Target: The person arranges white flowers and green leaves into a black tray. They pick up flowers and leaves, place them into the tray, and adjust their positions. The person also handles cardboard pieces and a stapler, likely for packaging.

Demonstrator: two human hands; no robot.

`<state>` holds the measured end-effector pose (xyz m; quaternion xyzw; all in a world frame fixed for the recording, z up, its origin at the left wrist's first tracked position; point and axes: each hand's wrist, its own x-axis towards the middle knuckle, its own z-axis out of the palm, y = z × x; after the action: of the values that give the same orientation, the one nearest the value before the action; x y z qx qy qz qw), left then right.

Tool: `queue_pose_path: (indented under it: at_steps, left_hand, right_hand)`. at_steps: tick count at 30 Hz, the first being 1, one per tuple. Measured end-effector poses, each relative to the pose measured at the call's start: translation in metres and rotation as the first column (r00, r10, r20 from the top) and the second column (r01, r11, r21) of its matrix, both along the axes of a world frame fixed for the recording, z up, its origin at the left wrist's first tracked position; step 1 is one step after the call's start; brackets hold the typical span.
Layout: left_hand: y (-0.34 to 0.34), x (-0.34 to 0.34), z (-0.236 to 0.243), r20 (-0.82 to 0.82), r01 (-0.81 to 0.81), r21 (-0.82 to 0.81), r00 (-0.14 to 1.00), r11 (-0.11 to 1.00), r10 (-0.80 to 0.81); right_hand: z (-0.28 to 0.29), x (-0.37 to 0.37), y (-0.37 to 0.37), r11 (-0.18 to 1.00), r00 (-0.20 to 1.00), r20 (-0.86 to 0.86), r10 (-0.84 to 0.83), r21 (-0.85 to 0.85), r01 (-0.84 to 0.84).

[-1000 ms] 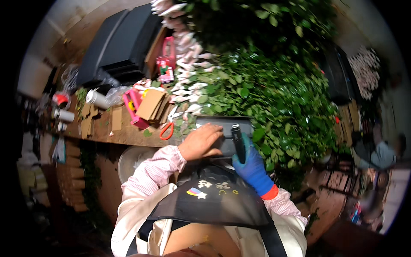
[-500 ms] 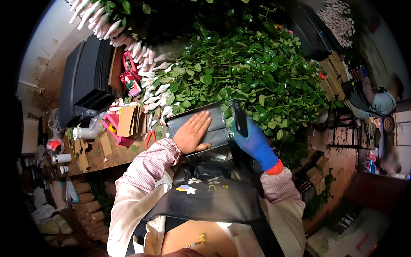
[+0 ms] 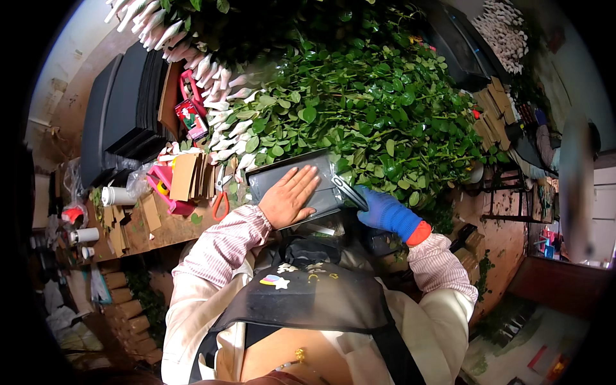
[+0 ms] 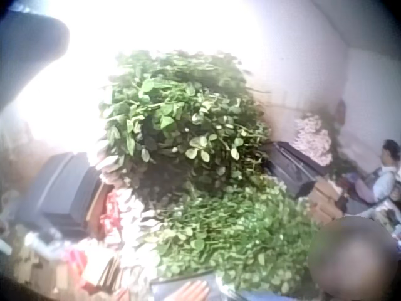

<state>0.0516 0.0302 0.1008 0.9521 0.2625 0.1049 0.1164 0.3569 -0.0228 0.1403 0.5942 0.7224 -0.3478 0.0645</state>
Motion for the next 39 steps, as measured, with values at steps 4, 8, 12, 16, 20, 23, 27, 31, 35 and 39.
queue_pose_path:
  at_steps: [4, 8, 12, 16, 20, 23, 27, 31, 35, 39]
  left_hand:
    - [0.000, -0.002, -0.001, 0.009, -0.009, -0.002, 1.000, 1.000, 0.009]
    - [-0.003, -0.004, 0.000, 0.014, -0.012, -0.008, 1.000, 1.000, 0.012]
    - [-0.001, -0.003, -0.001, 0.018, -0.005, -0.002, 1.000, 1.000, 0.005]
    - [-0.001, -0.005, -0.001, 0.039, -0.010, 0.003, 0.999, 1.000, 0.010]
    - [-0.006, -0.007, 0.003, 0.174, -0.070, -0.271, 0.977, 0.960, 0.120]
    - [-0.041, 0.000, 0.039, 0.413, 0.109, -0.879, 0.659, 0.463, 0.629]
    - [-0.074, -0.010, 0.042, 0.345, 0.176, -0.938, 0.440, 0.298, 0.829]
    - [-0.093, -0.056, 0.025, 0.302, -0.010, -0.951, 0.182, 0.309, 0.936]
    - [-0.074, -0.104, -0.032, 0.223, -0.714, -0.516, 0.421, 0.473, 0.879]
    - [-0.059, -0.128, -0.090, -0.019, -0.872, -0.169, 0.469, 0.460, 0.883]
  right_hand:
    - [0.018, -0.027, 0.002, 0.999, 0.967, 0.254, 0.010, -0.041, 0.000]
    - [0.005, -0.018, -0.008, 0.997, 0.997, 0.071, 0.015, 0.078, -0.021]
    - [-0.016, -0.024, -0.011, 0.996, 0.983, 0.174, -0.060, 0.069, 0.049]
    - [-0.017, -0.014, -0.004, 0.995, 0.980, 0.198, -0.019, 0.104, -0.002]
    - [0.017, -0.006, 0.011, 0.985, 0.983, 0.150, -0.103, 0.151, 0.080]
    - [0.053, -0.052, -0.001, 0.904, 0.988, -0.064, -0.143, 0.398, 0.157]
    - [0.046, -0.086, -0.011, 0.947, 0.844, -0.491, -0.218, 0.100, 0.304]
    - [0.017, -0.071, 0.002, 0.865, 0.921, 0.121, -0.370, 0.405, 0.295]
    - [-0.052, -0.006, 0.013, 0.821, 0.600, -0.563, -0.568, -0.339, 0.460]
    - [0.014, -0.010, 0.051, 0.754, 0.871, -0.140, -0.470, 0.449, 0.479]
